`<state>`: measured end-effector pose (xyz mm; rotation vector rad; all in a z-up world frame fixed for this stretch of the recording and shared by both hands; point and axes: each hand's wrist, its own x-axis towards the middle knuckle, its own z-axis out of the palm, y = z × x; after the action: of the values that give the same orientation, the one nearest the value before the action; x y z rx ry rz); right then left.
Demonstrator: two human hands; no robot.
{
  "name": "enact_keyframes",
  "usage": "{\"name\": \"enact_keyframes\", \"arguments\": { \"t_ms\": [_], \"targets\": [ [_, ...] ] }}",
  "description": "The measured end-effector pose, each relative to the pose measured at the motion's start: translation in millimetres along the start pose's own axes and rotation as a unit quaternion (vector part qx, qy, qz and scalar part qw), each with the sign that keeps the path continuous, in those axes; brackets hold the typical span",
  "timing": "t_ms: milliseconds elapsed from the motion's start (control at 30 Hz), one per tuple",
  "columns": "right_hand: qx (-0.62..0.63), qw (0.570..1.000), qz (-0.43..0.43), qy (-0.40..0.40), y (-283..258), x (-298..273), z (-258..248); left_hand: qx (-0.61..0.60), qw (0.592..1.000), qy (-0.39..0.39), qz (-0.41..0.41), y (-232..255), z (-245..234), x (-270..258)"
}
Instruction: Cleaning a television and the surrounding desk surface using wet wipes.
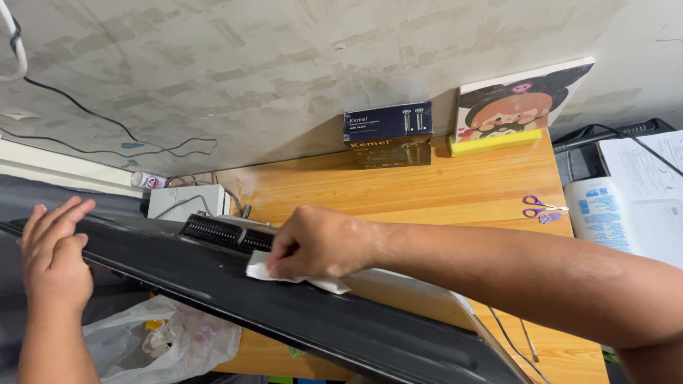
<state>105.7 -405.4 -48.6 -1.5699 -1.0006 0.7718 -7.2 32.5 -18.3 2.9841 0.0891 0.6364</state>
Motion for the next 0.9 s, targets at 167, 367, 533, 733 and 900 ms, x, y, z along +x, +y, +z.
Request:
{"name": "enact_keyframes", "arguments": {
  "t_ms": [167, 367, 533, 733, 900],
  "targets": [
    [0.007, 0.996, 0.084, -0.024, -16.4, -44.2, -18.9, -0.002, 1.0, -0.006, 0.002, 1.1, -1.0, 1.2],
    [0.038, 0.986, 0.16, -0.037, -21.8, -100.6, -36.6, -0.002, 1.0, -0.004, 0.012, -6.9, 1.7, -0.2],
    [0.073, 0.968, 0.235, -0.05, -24.7, -142.9, -49.3, 0.012, 1.0, 0.0, 0.022, -9.6, 2.1, -0.4],
    [0.158, 0.958, 0.235, -0.053, 6.4, -191.4, -43.6, 0.006, 1.0, -0.004, 0.021, -9.8, 2.7, -0.8],
    [0.227, 0.973, 0.022, 0.022, 42.4, -233.6, -13.0, 0.006, 0.999, -0.005, 0.052, 12.3, -6.8, 8.2]
  ]
}}
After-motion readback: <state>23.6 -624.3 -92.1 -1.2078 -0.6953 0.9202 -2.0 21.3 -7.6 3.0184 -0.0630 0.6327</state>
